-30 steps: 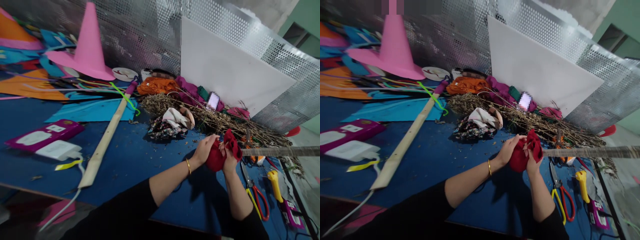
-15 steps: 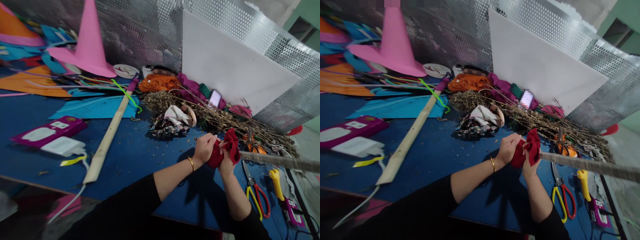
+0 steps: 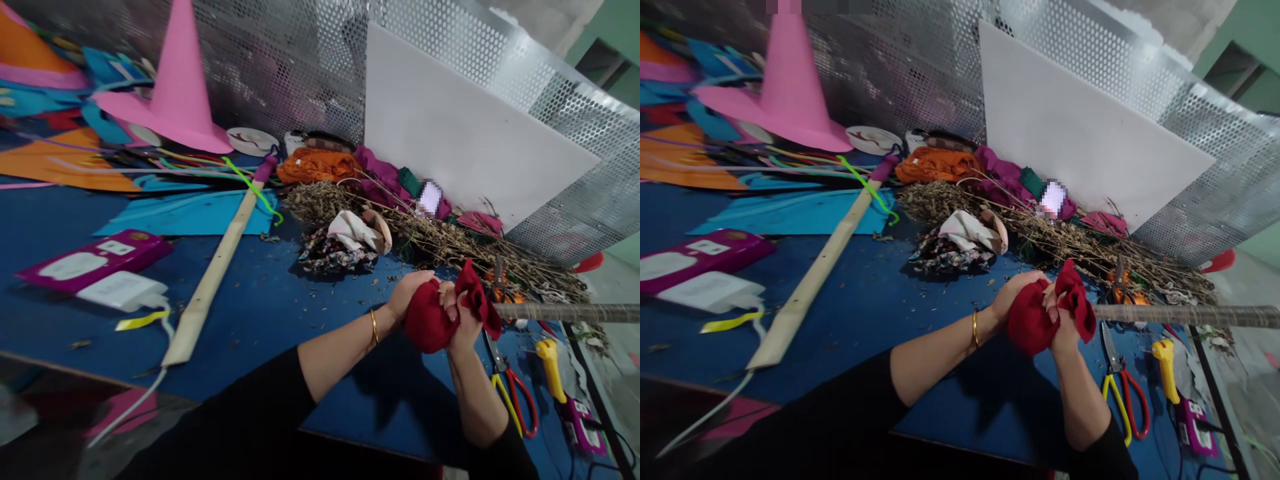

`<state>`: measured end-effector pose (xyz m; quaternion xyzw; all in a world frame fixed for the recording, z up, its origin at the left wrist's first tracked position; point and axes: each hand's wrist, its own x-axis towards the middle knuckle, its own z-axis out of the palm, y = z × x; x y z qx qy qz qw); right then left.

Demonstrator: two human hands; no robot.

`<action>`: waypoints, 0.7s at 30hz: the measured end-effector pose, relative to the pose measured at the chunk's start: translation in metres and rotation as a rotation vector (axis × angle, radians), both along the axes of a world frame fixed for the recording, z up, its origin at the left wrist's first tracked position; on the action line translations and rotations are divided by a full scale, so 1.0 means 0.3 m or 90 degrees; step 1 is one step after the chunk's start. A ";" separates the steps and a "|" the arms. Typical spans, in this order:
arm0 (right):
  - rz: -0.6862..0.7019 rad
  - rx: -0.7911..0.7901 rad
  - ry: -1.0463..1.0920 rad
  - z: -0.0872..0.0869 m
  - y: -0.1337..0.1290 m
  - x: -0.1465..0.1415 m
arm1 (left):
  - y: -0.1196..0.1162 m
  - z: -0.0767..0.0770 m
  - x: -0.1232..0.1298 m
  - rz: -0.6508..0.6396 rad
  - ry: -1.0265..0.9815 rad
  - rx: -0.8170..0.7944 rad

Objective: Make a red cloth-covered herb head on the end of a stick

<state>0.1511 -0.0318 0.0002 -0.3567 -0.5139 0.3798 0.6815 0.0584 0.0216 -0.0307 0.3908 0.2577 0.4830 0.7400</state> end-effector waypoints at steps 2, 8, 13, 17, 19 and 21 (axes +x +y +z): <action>-0.022 -0.017 -0.002 -0.007 0.006 -0.001 | 0.010 -0.010 0.002 0.029 0.056 0.028; -0.139 -0.050 0.085 -0.018 0.050 0.040 | -0.029 -0.016 0.023 0.044 0.019 -0.002; -0.165 -0.010 0.038 -0.005 0.050 0.073 | -0.068 0.031 -0.006 -0.045 0.095 0.185; -0.086 -0.016 0.026 0.006 0.046 0.070 | -0.061 0.052 -0.027 0.011 0.151 0.251; -0.067 -0.019 0.010 0.007 0.048 0.067 | -0.058 0.044 -0.022 0.044 0.172 0.262; -0.084 -0.013 0.020 0.007 0.053 0.068 | -0.056 0.020 -0.004 0.038 0.153 0.238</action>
